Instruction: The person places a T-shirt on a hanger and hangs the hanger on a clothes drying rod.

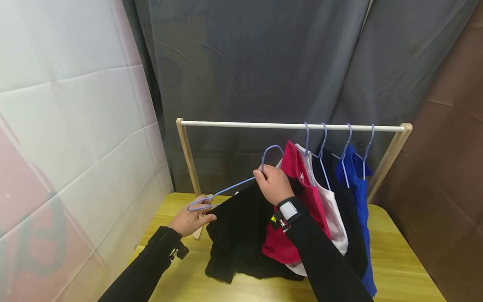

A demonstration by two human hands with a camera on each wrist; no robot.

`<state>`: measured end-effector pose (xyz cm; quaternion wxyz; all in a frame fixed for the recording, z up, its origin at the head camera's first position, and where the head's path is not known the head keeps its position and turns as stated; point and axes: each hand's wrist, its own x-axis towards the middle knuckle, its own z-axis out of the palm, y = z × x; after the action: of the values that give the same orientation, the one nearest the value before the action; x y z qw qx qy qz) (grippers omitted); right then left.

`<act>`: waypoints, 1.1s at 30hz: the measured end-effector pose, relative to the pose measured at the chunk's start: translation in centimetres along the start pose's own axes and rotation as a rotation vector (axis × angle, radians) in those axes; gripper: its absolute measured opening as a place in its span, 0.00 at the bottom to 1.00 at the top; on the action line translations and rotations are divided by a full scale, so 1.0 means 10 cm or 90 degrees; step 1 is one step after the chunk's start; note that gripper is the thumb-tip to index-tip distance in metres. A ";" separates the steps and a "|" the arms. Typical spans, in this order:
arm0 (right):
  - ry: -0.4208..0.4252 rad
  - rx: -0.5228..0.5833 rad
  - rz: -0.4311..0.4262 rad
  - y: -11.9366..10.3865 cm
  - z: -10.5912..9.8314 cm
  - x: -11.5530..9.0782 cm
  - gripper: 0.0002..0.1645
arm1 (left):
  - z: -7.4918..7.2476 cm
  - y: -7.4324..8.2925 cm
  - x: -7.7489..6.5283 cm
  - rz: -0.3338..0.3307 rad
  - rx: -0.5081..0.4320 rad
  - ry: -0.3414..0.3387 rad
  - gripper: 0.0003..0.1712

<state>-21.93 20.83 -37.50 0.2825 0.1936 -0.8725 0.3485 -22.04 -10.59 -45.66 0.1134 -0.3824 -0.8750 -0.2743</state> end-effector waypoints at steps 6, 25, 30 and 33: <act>-0.009 -0.026 0.021 0.01 0.01 -0.01 0.19 | -0.12 -0.09 -0.10 -0.019 0.036 0.030 0.16; -0.030 -0.105 0.035 0.09 0.04 -0.03 0.21 | -0.44 -0.06 -0.18 0.094 0.128 0.205 0.13; -0.033 -0.095 0.005 0.07 0.11 -0.06 0.20 | -0.39 0.06 -0.10 0.011 0.095 0.195 0.07; -0.038 -0.089 -0.012 0.04 0.17 -0.07 0.20 | -0.33 0.13 -0.04 -0.028 0.061 0.177 0.04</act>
<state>-22.24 19.93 -39.14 0.2721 0.1920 -0.9009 0.2783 -20.82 -11.96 -42.61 0.2455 -0.3155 -0.8713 -0.2848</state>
